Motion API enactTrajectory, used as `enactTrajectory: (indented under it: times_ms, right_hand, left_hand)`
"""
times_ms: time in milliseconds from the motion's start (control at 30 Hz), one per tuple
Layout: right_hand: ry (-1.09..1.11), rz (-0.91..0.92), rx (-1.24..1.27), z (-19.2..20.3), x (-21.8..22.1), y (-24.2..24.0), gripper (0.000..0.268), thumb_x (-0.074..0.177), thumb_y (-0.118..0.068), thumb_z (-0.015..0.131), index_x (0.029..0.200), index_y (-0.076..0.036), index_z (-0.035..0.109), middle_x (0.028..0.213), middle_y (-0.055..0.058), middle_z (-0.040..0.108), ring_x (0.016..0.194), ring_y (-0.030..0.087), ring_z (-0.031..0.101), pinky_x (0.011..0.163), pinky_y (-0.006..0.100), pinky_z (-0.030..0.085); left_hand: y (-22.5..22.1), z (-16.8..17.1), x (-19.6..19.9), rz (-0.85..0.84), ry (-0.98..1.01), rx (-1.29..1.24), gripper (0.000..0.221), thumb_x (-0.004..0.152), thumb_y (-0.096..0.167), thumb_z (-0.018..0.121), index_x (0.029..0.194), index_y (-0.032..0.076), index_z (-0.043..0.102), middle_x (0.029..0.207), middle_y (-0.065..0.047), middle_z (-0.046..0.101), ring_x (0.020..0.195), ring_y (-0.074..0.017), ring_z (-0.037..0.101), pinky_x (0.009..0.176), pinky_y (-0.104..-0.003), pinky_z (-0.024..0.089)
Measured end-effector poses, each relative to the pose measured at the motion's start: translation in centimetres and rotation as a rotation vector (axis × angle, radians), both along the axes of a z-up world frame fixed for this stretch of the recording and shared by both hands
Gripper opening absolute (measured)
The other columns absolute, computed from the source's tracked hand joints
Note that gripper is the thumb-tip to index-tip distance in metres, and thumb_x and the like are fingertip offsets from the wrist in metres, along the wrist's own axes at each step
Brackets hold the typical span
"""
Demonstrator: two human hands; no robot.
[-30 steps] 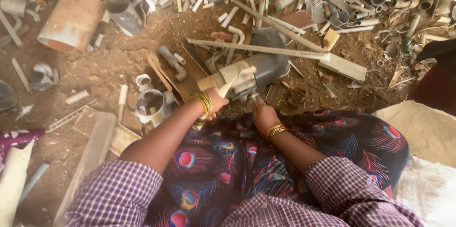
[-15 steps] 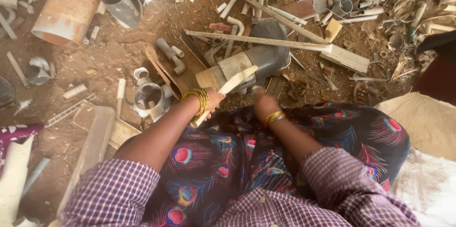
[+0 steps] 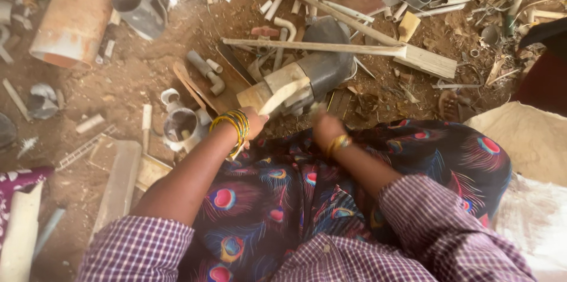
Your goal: The person uses a knife to cut and trim several pieces of PVC pipe and scrap material while sitting on the ground in a recycling center.
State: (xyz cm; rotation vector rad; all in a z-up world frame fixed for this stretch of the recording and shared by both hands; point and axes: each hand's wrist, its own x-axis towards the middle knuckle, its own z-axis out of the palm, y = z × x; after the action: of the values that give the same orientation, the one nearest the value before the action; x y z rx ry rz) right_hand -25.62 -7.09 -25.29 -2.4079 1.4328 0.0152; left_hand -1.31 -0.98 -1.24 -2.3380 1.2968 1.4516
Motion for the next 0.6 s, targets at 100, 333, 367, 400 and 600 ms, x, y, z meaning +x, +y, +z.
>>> enactTrajectory:
  times_ms: [100,333,367,400,600]
  right_hand:
    - [-0.399,0.164,0.053,-0.2,0.5,-0.3,0.037,0.117,-0.018,0.034,0.115,-0.017,0.071,0.088,0.018,0.076,0.077,0.032,0.074,0.072,0.05,0.057]
    - [-0.099,-0.096,0.153,3.5,0.8,1.1,0.034,0.107,-0.027,0.04,0.117,-0.001,0.057,0.087,0.027,0.073,0.08,0.042,0.073,0.067,0.05,0.06]
    - [-0.068,-0.074,0.201,4.3,1.3,0.8,0.033,0.108,-0.027,0.038,0.115,-0.001,0.057,0.088,0.026,0.073,0.08,0.042,0.074,0.067,0.05,0.06]
    - [-0.031,-0.045,0.252,4.9,1.6,0.5,0.033,0.109,-0.027,0.036,0.113,-0.002,0.058,0.089,0.026,0.073,0.079,0.041,0.074,0.067,0.05,0.061]
    - [-0.099,-0.111,0.188,5.6,1.1,2.2,0.03,0.106,-0.028,0.044,0.117,-0.003,0.056,0.093,0.029,0.072,0.088,0.045,0.072,0.076,0.054,0.058]
  left_hand:
    - [-0.4,0.1,0.4,-0.014,-0.012,0.01,0.055,0.104,0.041,0.047,0.123,-0.009,0.061,0.081,-0.024,0.072,0.055,-0.0311,0.072,0.051,-0.045,0.06]
    - [0.0,-0.1,0.2,-0.081,-0.068,0.02,0.056,0.107,0.04,0.043,0.125,-0.01,0.061,0.082,-0.024,0.074,0.055,-0.0288,0.071,0.051,-0.042,0.058]
    - [-0.2,0.2,0.4,-0.089,-0.07,0.033,0.055,0.107,0.04,0.043,0.126,-0.009,0.06,0.083,-0.024,0.074,0.055,-0.0288,0.071,0.052,-0.042,0.058]
    - [-0.3,0.3,0.5,-0.09,-0.067,0.051,0.054,0.107,0.039,0.043,0.126,-0.009,0.059,0.083,-0.025,0.074,0.056,-0.0288,0.071,0.052,-0.042,0.058]
    - [0.1,-1.7,1.3,-0.096,-0.096,0.051,0.055,0.106,0.04,0.046,0.12,-0.01,0.064,0.087,-0.025,0.075,0.065,-0.0321,0.074,0.063,-0.045,0.06]
